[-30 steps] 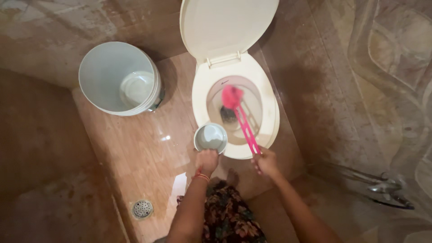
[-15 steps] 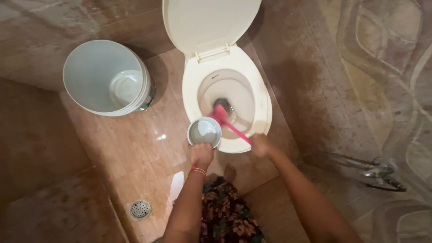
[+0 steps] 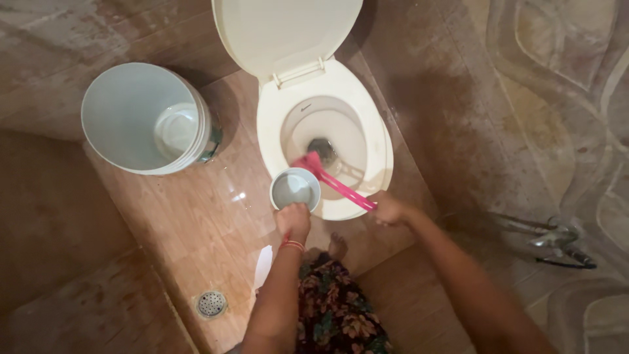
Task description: The person cleans a toilet by pouring water from a mug into the bowl and scrubbing with a pink toilet brush. They repeatedly refill the mug from a bucket, scrub the interior, and flush the toilet. The person then closes the lid and exits the bathroom.
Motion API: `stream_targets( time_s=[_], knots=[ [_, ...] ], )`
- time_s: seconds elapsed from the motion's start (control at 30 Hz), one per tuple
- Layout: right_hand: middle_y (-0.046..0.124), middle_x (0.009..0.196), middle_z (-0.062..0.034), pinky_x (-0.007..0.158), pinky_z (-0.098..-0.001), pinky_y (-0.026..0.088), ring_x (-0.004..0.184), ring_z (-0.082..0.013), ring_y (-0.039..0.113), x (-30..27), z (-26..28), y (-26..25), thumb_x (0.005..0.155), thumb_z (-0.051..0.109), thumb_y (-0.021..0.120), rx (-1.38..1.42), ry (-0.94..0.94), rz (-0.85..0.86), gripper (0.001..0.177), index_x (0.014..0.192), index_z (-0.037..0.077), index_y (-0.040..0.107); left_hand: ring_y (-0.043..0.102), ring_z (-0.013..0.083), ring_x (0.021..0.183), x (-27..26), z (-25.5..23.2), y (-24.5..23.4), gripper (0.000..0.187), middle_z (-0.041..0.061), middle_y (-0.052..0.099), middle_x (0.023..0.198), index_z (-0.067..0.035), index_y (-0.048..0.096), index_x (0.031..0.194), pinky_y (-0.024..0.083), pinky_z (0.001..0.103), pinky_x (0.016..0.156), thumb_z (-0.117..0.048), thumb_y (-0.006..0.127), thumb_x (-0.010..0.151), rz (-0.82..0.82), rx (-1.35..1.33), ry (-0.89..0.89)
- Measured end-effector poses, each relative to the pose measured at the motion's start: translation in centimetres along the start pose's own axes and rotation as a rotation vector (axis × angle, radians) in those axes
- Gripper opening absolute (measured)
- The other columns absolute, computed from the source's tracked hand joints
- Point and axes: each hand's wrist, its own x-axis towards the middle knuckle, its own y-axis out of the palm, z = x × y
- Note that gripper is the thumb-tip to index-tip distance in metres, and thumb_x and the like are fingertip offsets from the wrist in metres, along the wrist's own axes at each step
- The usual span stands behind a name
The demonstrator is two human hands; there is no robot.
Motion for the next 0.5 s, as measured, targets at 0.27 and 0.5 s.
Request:
stream_targets(
  time_s=[0.27,0.5],
  knots=[
    [0.062,0.067,-0.0082,0.037,-0.0282,0.035,0.045,-0.0126,0.049,4.5,0.2,-0.6,0.094,0.0,0.057,0.677,0.129,-0.207,0.034,0.127,0.007,0.061,0.076,0.0272,0.095,-0.3,-0.1,-1.4,0.017,0.006,0.077,0.099,-0.021,0.08,0.096,0.054,0.047,0.088,-0.026,0.063,0.093,0.057,-0.013,-0.053],
    [0.064,0.072,-0.012,0.037,-0.031,0.038,0.047,-0.0145,0.052,6.7,4.3,6.7,0.093,-0.008,0.052,1.113,0.09,-0.399,0.031,0.122,-0.004,0.062,0.075,0.0262,0.094,-0.5,0.9,-0.7,0.016,0.005,0.077,0.096,-0.025,0.079,0.096,0.053,0.046,0.087,-0.037,0.07,0.09,0.049,-0.05,-0.11]
  ],
)
